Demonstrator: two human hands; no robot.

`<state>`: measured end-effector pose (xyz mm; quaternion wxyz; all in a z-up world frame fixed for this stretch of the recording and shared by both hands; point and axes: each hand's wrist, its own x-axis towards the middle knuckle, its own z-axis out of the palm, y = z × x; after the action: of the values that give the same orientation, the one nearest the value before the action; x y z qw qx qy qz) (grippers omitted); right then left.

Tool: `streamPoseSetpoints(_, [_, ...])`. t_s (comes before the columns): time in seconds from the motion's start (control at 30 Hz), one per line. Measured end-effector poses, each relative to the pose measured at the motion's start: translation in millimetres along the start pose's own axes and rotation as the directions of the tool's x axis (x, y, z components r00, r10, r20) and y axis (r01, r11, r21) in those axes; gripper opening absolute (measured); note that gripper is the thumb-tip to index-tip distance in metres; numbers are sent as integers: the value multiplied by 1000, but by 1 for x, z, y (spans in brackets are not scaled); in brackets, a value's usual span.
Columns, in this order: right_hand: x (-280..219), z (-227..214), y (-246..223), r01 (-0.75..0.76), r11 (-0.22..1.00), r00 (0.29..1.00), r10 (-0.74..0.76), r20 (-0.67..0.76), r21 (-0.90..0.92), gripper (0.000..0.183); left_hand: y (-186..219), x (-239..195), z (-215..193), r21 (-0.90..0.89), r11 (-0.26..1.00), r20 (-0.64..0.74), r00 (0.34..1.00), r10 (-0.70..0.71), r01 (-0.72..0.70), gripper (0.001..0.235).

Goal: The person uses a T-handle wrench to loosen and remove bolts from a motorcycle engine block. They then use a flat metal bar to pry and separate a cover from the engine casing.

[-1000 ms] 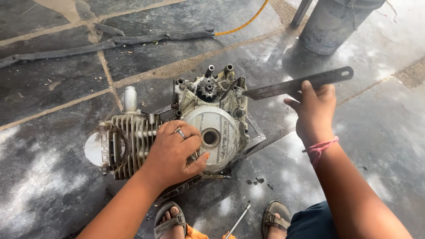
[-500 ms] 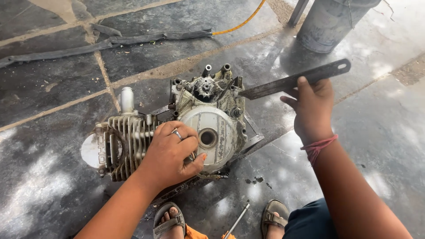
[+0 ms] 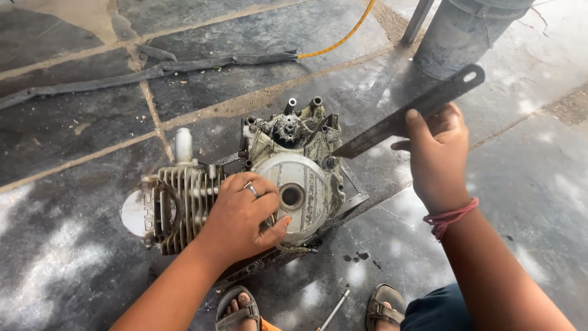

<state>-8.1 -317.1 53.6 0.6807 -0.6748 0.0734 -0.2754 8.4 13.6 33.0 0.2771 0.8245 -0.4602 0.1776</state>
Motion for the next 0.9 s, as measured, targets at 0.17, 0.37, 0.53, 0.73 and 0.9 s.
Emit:
streamPoseSetpoints(0.17, [-17, 35, -18, 261, 899, 965, -247, 85, -352, 18, 1, 0, 2, 16, 1000, -15, 1000, -8, 8, 24])
streamPoseSetpoints(0.37, [-36, 73, -19, 491, 656, 864, -450, 225, -574, 20, 3, 1, -1, -1, 1000, -7, 999, -31, 31, 24])
streamPoseSetpoints(0.53, [-24, 74, -16, 535, 620, 841, -322, 435, -575, 13, 4, -1, -2, -23, 1000, 13, 1000, -17, 17, 26])
streamPoseSetpoints(0.73, [-1, 47, 10, 527, 817, 649, -208, 732, -234, 11, 1, -8, -3, -41, 999, 0, 1000, -1, 1, 29])
streamPoseSetpoints(0.9, [-2, 56, 6, 464, 862, 597, -133, 791, -205, 13, 2, -7, -4, -33, 999, -16, 1000, 0, -1, 30])
